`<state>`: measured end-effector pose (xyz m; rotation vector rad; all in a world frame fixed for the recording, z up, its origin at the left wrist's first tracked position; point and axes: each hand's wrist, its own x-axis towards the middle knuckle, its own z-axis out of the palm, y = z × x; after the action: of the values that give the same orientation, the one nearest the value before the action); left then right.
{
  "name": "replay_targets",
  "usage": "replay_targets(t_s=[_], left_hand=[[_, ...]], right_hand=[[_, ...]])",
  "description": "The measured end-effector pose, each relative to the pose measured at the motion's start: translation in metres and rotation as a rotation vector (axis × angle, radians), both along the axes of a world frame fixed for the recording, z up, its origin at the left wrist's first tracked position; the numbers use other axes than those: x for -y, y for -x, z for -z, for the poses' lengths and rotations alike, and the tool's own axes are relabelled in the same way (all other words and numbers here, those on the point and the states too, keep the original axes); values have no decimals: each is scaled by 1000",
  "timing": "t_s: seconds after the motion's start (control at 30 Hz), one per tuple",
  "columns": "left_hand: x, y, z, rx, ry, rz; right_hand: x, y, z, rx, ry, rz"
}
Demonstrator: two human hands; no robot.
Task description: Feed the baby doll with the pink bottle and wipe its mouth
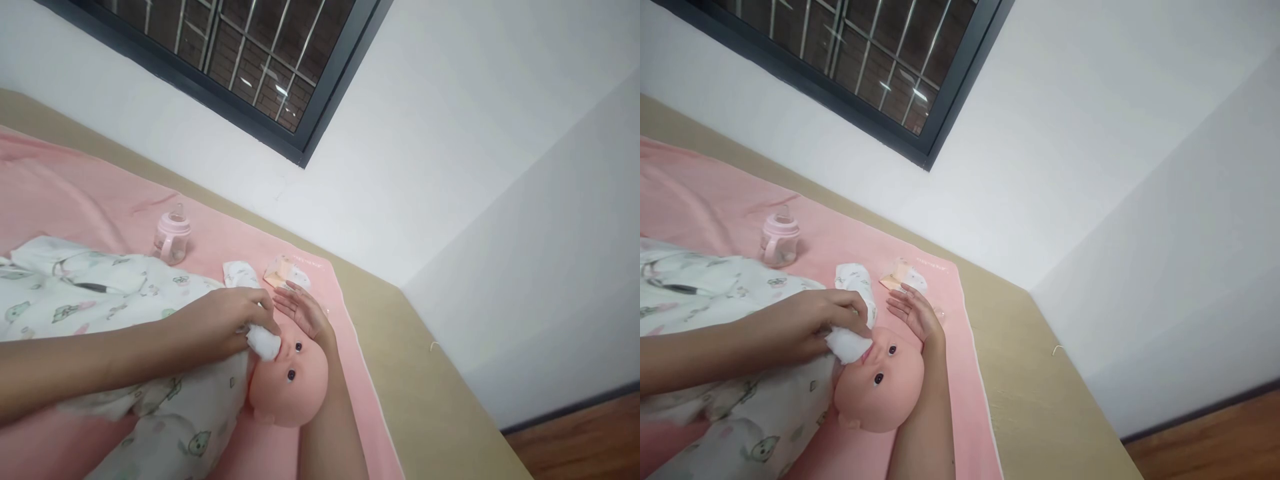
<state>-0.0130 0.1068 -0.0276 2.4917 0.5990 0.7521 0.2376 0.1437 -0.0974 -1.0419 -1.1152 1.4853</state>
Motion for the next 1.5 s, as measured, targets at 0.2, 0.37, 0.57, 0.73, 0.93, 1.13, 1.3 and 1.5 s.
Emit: replay_targets(t_s=[0.2,0.37,0.57,0.73,0.93,1.13,1.3,1.5], left_hand=[[0,0,1,-19,-3,-3],[3,1,-10,24,59,-3],[13,5,-30,55,316,35],[15,-1,-26,67,258,31],[16,-10,-17,4,148,-11],[15,-14,-18,-18,66,-11],[16,-17,-24,-6,74,-33],[16,-23,-27,-60,84,-56]], right_hand=[[-2,-2,4,-7,5,2],[-3,-3,5,-22,-1,12],[-4,-4,9,-68,3,0],[-6,-5,10,-115,12,-28],[-10,-6,11,-118,30,-22],[-11,-8,13,-119,28,-37],[-12,-9,14,-133,17,-46],[-14,-9,16,-134,25,-37]])
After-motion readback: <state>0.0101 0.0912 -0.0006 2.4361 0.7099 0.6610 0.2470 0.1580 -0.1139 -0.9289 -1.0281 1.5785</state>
